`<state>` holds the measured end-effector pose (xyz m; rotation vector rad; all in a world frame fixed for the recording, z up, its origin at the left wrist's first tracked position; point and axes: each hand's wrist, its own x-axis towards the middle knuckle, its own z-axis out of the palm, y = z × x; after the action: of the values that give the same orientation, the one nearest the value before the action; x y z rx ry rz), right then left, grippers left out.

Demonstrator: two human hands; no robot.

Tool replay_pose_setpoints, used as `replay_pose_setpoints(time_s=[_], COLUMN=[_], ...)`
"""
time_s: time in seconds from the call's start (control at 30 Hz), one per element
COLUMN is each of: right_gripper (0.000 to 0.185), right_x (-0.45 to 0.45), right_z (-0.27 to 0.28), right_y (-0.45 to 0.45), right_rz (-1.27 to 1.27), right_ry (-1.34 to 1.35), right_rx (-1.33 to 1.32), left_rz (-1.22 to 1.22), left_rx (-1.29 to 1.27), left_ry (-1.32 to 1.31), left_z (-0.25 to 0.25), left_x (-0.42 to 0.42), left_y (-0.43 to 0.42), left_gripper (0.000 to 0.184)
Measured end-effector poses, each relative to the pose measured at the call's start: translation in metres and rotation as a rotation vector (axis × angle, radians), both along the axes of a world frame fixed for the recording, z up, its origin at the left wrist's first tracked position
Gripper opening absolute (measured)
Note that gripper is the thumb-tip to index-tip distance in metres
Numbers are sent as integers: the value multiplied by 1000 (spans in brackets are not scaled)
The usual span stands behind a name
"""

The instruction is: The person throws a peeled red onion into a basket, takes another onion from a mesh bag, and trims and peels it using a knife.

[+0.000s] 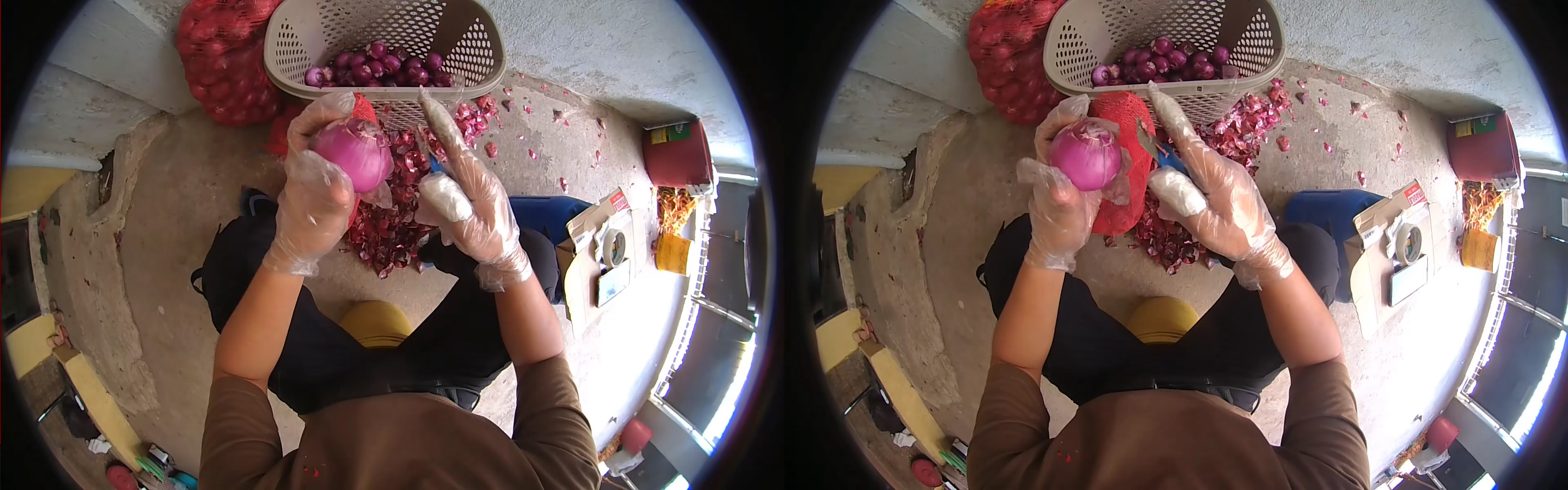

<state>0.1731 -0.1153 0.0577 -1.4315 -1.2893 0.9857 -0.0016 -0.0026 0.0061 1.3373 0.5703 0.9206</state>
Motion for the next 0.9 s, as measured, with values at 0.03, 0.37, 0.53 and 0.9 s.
replay_pose_setpoints(time_s=[0.03,0.37,0.53,0.9], right_gripper=[70,76,78,81], right_x=[0,3,5,16], right_z=[-4,-16,-17,-22], right_y=[2,5,4,2], right_rz=[-1,-11,40,15], right_ry=[-80,-215,-337,-636], right_rx=[12,45,107,42], left_rz=[-3,-176,-202,-192], left_rx=[-59,-426,-469,-598], left_ry=[21,-181,-219,-308], left_z=[3,17,16,8], left_x=[-1,2,-3,-3], left_y=[-1,0,2,10], left_gripper=[102,108,103,102])
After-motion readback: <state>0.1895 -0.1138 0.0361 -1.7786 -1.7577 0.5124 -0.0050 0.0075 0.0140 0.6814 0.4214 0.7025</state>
